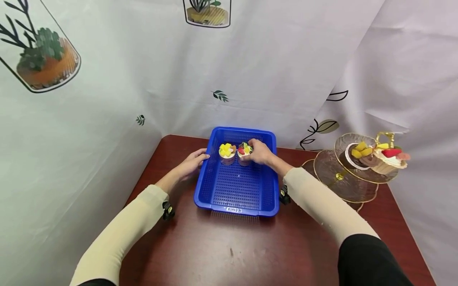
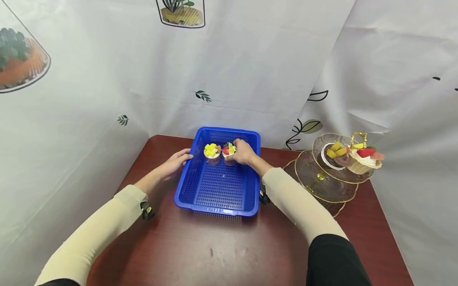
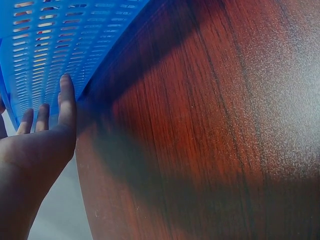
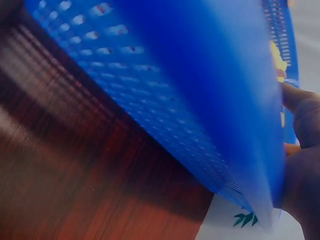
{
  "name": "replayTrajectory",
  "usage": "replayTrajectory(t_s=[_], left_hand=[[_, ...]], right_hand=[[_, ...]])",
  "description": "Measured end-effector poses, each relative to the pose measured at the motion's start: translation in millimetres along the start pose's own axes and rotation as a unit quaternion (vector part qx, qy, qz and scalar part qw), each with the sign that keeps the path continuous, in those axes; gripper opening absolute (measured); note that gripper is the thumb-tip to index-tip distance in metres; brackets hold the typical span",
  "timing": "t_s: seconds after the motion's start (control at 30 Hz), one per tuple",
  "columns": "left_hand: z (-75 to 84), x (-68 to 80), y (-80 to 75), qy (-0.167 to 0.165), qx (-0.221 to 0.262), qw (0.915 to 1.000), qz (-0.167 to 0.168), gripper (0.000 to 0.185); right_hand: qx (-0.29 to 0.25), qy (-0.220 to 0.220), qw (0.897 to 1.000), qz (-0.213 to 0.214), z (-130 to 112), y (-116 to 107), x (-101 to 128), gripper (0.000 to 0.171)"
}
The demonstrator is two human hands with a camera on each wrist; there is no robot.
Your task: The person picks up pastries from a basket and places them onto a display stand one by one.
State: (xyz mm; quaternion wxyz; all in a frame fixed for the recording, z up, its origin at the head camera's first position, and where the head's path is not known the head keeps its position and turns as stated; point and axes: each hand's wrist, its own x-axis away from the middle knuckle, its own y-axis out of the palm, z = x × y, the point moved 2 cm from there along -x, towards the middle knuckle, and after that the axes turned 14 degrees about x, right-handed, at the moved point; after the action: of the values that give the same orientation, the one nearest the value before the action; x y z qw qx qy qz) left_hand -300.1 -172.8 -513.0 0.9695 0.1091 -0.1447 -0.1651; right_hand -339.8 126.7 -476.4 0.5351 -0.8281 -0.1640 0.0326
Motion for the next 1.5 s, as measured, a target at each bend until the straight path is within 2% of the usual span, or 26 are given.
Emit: replayTrajectory(t_s=[0.3, 0.53, 0.9, 1.13, 1.37, 1.5], left_hand=[[-1.4, -2.0, 5.1, -0.006, -0.007, 1.0000, 0.003, 0.048], [-5.7, -5.4, 8.5, -0.009, -0.003, 0.9999, -0.005, 0.048], [-7.7, -5.9, 12.8, -0.012, -0.023, 0.9996, -0.007, 0.050], [-5.5, -8.0, 12.0, -0.004, 0.005, 1.0000, 0.006, 0.046], [-4.4, -6.8, 5.8, 0.008, 0.031, 0.9995, 0.000, 0.044], [-3.3, -3.3, 1.9, 0.006, 0.018, 0.9998, 0.004, 0.043]], right_hand=[[0.005, 0.021, 1.000, 0.003, 5.7, 6.2, 3.4, 0.076], [-0.023, 0.048, 0.999, 0.003, 11.5, 7.8, 8.4, 0.066], [-0.019, 0.054, 0.998, 0.004, 16.7, 7.4, 11.6, 0.059], [-0.007, 0.025, 1.000, 0.017, 9.9, -2.4, 10.2, 0.057], [-0.036, -0.005, 0.999, 0.020, -2.8, -16.4, 15.1, 0.058], [-0.055, -0.024, 0.998, 0.023, -8.1, -23.2, 20.4, 0.062]])
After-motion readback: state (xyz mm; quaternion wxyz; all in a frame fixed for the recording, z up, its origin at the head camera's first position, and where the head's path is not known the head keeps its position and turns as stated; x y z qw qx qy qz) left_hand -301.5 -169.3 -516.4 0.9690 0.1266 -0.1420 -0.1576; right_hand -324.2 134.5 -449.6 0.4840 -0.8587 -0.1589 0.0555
